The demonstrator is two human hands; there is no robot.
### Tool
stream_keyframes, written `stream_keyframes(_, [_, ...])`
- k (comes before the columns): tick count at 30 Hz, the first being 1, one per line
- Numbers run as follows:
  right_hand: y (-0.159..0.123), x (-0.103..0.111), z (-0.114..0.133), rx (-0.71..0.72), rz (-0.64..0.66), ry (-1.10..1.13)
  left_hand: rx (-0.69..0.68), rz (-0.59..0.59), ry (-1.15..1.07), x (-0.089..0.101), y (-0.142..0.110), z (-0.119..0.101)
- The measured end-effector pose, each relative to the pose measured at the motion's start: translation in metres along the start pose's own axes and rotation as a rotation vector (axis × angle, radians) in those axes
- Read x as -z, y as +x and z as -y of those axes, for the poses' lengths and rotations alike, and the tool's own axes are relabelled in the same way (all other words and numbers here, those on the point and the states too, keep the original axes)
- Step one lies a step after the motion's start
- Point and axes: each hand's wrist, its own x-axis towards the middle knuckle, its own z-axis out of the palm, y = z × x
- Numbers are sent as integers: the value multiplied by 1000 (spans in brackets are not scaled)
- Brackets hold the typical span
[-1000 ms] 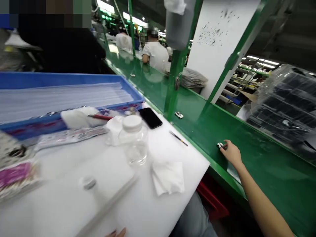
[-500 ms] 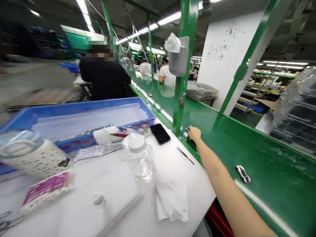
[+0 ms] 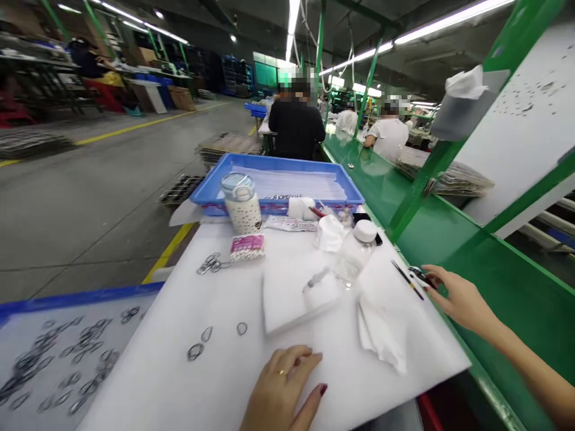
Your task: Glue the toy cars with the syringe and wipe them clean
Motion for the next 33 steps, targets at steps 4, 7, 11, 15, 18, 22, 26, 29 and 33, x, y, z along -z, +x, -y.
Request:
stream_keyframes(4, [-26,-11,113,797,-56,239,116,10,71,-1,-3,-13])
stream_keyframes(7, [-30,-22,185,1100,-147,287,125,-34,97,-4,-14,-16])
stream_keyframes(11, [-11,-26,220,858,-349,635,138,-185,173,-8,-32,-19])
stream_keyframes(15, [18,-21,226,396,-341,781,92,-186,151,-7,-39,-22])
stream_keyframes(18, [32,-21,234,496,-29,783,148,-136,132,4,-35,-18])
stream_keyframes(22, [45,-22,241,542,123,761,207,-54,148,24,-19,-11])
stream_keyframes(26, [49,-18,235,455,224,854,215,117,81,35,-2,-11])
stream_keyframes(29, [34,-9,236,433,320,1099,310,66,-40,29,7,-17])
stream_keyframes(33, [-2,-1,251,486,371,1639,479,-111,-213,17,15,-28])
